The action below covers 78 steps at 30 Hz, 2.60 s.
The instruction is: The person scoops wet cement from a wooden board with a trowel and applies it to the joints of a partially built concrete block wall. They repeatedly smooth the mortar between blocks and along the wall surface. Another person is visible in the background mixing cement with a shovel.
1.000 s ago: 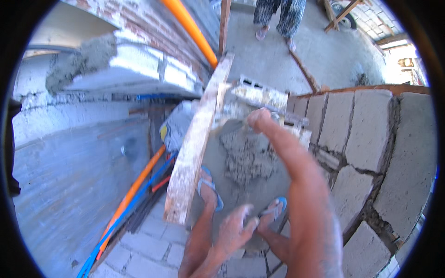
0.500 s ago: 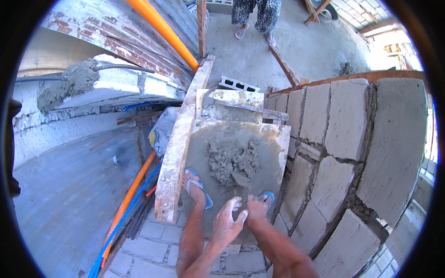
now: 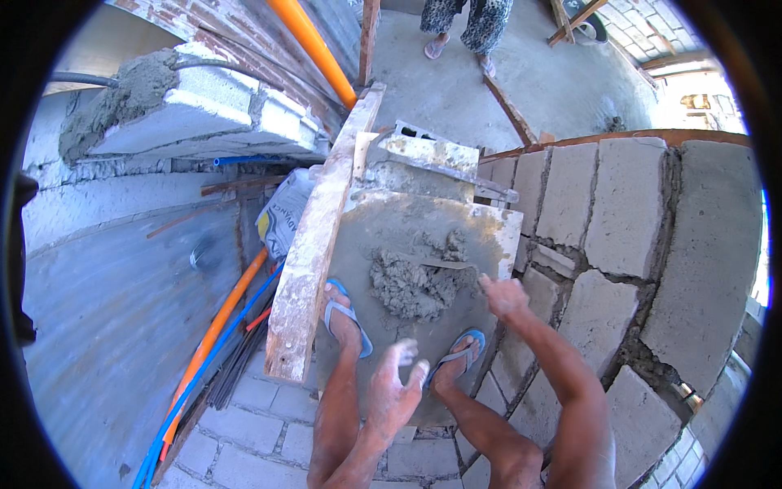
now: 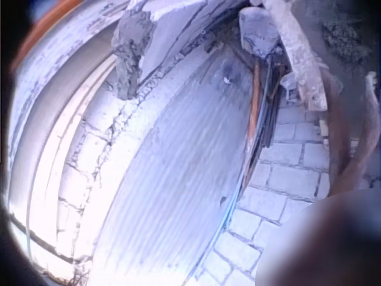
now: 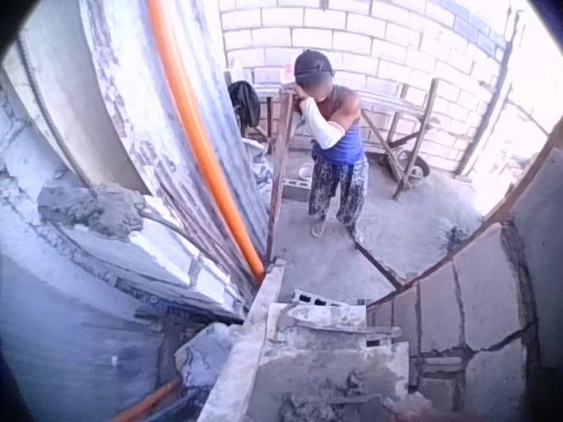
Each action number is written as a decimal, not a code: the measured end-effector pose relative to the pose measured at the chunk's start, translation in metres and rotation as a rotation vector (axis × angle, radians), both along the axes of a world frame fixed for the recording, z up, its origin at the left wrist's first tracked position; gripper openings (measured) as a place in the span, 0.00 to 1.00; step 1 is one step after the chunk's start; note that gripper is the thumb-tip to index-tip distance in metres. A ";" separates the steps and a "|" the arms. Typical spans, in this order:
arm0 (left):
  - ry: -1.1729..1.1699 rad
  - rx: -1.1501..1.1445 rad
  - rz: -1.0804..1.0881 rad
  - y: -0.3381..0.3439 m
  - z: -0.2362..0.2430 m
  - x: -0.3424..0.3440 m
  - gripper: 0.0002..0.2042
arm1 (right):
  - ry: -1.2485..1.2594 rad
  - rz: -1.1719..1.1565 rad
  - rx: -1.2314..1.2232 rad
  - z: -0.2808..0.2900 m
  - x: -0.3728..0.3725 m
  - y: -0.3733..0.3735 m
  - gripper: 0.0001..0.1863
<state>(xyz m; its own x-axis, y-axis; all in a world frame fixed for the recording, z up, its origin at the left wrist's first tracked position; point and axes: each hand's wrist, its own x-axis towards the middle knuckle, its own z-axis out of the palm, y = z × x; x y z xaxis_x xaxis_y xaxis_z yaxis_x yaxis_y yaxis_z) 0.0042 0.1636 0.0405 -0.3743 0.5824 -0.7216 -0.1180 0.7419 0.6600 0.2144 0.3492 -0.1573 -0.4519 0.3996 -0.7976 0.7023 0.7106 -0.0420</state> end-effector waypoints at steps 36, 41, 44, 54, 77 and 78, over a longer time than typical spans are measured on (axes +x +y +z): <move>-0.222 -0.079 -0.137 0.018 -0.003 0.022 0.19 | 0.148 -0.425 0.181 -0.011 -0.001 -0.075 0.25; -0.177 -0.011 -0.201 0.019 -0.007 0.015 0.19 | 0.391 -0.263 0.172 -0.069 -0.079 0.047 0.20; -0.005 0.081 -0.077 0.016 -0.007 0.008 0.18 | 0.412 -0.324 0.177 -0.099 -0.066 0.027 0.20; -0.346 -0.063 -0.054 0.022 -0.011 0.027 0.15 | 0.092 -1.416 0.117 -0.031 0.008 -0.239 0.25; -0.199 -0.131 -0.427 0.011 -0.015 0.052 0.18 | 0.642 -1.447 -0.299 -0.022 -0.031 -0.239 0.22; -0.204 -0.122 -0.427 0.011 -0.014 0.052 0.18 | 0.529 -1.433 -0.121 -0.012 -0.038 -0.246 0.24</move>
<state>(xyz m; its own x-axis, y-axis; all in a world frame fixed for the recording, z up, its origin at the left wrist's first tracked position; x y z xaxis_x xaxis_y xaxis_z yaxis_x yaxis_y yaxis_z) 0.0562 0.1741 0.0265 0.0361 0.5599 -0.8278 0.0960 0.8226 0.5605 0.1763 0.1032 -0.1692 0.0106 0.6800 -0.7331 0.6592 -0.5560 -0.5062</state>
